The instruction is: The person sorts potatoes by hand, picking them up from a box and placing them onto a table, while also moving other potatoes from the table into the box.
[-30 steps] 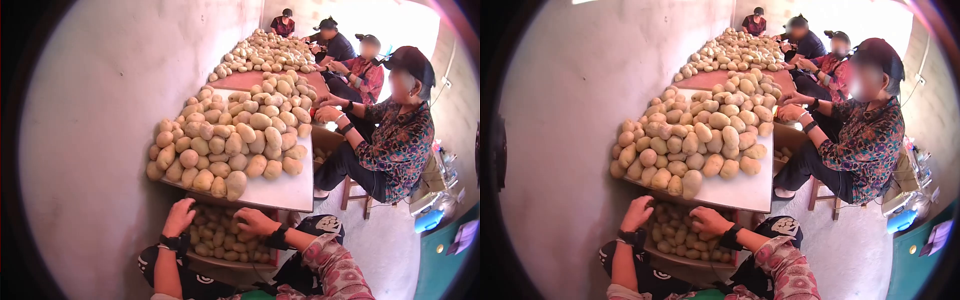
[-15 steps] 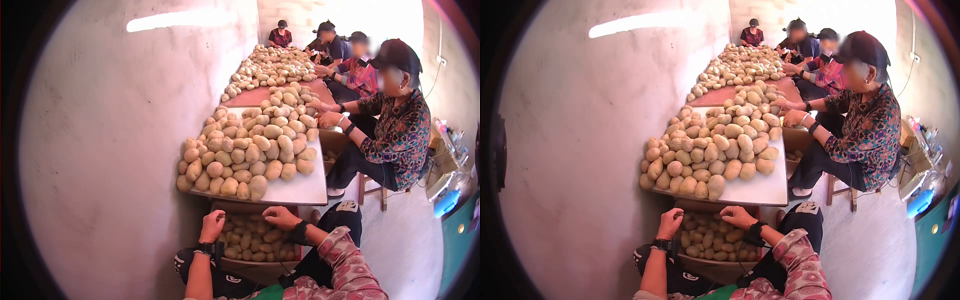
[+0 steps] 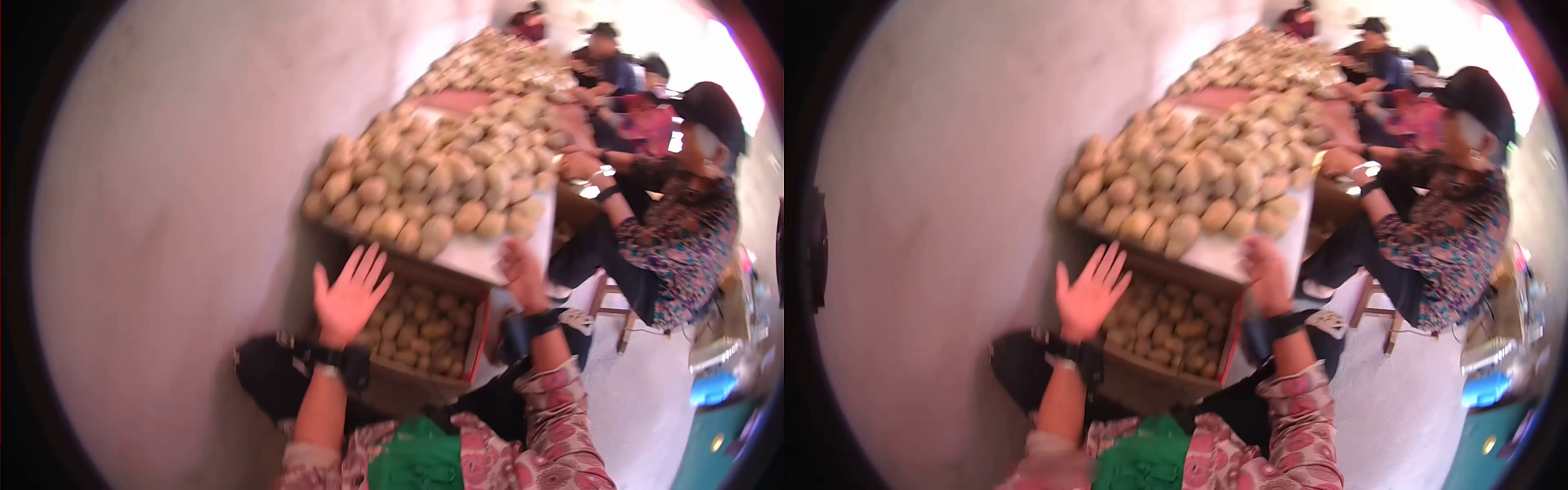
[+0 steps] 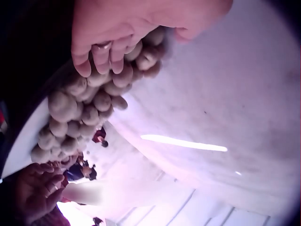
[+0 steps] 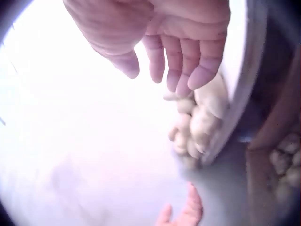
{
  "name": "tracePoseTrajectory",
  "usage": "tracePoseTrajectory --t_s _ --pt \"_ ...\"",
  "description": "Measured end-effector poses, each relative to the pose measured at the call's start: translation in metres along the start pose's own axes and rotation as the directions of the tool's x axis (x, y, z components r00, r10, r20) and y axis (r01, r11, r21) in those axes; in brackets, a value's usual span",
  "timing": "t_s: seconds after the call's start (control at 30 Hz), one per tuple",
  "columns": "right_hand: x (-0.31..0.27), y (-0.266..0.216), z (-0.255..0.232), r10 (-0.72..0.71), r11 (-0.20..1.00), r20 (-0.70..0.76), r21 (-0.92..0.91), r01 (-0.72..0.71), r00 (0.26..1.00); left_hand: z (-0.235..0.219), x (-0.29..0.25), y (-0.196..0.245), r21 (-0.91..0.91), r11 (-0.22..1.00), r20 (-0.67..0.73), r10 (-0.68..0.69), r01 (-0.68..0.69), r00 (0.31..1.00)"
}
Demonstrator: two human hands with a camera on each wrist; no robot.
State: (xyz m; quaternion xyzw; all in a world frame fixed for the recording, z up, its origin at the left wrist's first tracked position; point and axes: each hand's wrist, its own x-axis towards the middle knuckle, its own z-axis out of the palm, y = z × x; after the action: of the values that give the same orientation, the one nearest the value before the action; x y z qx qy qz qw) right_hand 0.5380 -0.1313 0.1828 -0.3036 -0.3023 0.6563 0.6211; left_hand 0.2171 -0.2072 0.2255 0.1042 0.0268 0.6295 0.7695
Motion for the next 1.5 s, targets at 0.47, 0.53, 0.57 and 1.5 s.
tracePoseTrajectory --t_s 0.47,0.53,0.57,1.5 --pt "-0.077 0.000 0.005 0.250 0.864 0.265 -0.495 -0.090 0.931 -0.055 0.007 -0.058 0.676 0.723 -0.535 0.346 0.145 0.770" --pt "-0.074 0.011 0.008 0.232 0.880 0.288 -0.470 -0.074 0.929 -0.066 0.029 -0.076 0.995 0.034 -0.097 0.455 0.091 0.885" --pt "-0.075 0.012 0.014 0.254 0.881 0.280 -0.461 -0.103 0.926 -0.060 0.039 -0.079 0.985 -0.162 0.003 0.394 0.066 0.919" --pt "-0.061 0.042 -0.006 0.265 0.849 0.364 -0.527 -0.037 0.893 -0.030 0.162 -0.103 0.476 -0.878 0.172 0.152 0.053 0.973"
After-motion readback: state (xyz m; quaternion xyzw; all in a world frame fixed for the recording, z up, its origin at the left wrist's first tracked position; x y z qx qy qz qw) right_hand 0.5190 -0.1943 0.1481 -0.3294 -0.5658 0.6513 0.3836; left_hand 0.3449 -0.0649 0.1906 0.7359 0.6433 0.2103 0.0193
